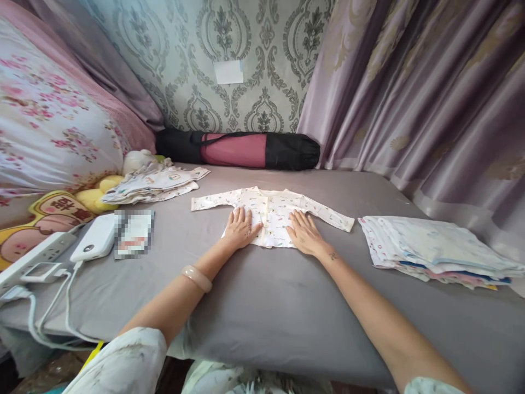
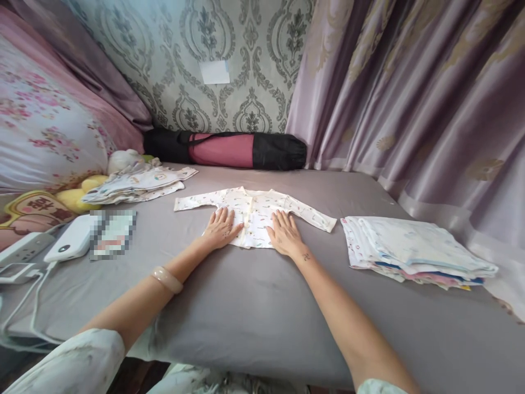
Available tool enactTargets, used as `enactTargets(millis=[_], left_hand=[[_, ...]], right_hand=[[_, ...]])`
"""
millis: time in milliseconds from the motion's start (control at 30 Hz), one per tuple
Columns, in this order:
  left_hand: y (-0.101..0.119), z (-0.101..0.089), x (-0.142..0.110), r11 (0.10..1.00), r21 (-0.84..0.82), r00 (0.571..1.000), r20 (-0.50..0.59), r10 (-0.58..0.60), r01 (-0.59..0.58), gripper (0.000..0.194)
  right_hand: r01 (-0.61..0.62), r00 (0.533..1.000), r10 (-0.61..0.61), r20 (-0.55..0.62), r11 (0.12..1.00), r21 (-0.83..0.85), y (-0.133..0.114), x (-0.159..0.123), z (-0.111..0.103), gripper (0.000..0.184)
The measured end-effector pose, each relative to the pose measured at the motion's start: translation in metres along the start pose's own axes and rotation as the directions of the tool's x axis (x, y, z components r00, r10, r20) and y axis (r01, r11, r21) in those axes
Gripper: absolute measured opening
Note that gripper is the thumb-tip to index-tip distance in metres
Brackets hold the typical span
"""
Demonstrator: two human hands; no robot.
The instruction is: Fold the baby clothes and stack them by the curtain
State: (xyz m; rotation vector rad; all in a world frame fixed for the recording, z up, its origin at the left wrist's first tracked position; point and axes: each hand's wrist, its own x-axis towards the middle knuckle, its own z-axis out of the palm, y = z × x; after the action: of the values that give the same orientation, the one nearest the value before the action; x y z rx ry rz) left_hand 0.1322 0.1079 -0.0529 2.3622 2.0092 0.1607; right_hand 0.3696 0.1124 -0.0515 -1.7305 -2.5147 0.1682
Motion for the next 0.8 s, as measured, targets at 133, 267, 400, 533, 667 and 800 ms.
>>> enactTargets(millis=[133, 267, 400, 533, 667, 800], left_hand=[[-0.001, 0.007, -0.001, 0.999, 0.021, 0.997, 0.059, -0.046, 0.044, 0.082], [-0.003, 0.003, 0.002, 0.999, 0.011, 0.996, 0.073, -0.041, 0.041, 0.08], [-0.021, -0.006, 0.004, 0.998, -0.055, 0.993, 0.113, 0.03, -0.024, 0.06], [-0.042, -0.005, 0.003, 0.995, -0.061, 0.987, 0.135, 0.087, -0.079, 0.059], [-0.047, -0.003, 0.001, 0.99, -0.007, 0.976, 0.171, 0.137, -0.138, 0.064], [-0.041, -0.011, 0.003, 0.985, 0.069, 0.971, 0.19, 0.145, -0.16, 0.061]], right_hand=[[-0.03, 0.999, 0.03, 0.022, 1.0, 0.0, 0.005, -0.004, 0.009, 0.068], [-0.028, 0.999, 0.028, 0.022, 1.0, -0.003, 0.006, -0.002, 0.011, 0.069], [-0.022, 0.999, 0.022, 0.03, 1.0, 0.0, 0.006, -0.002, 0.01, 0.07], [-0.013, 0.999, 0.013, 0.032, 1.0, -0.001, 0.006, -0.003, 0.008, 0.07], [-0.017, 0.999, 0.017, 0.039, 1.0, 0.0, 0.006, -0.003, 0.007, 0.07], [-0.021, 0.998, 0.021, 0.053, 1.0, 0.013, 0.005, -0.004, 0.008, 0.07]])
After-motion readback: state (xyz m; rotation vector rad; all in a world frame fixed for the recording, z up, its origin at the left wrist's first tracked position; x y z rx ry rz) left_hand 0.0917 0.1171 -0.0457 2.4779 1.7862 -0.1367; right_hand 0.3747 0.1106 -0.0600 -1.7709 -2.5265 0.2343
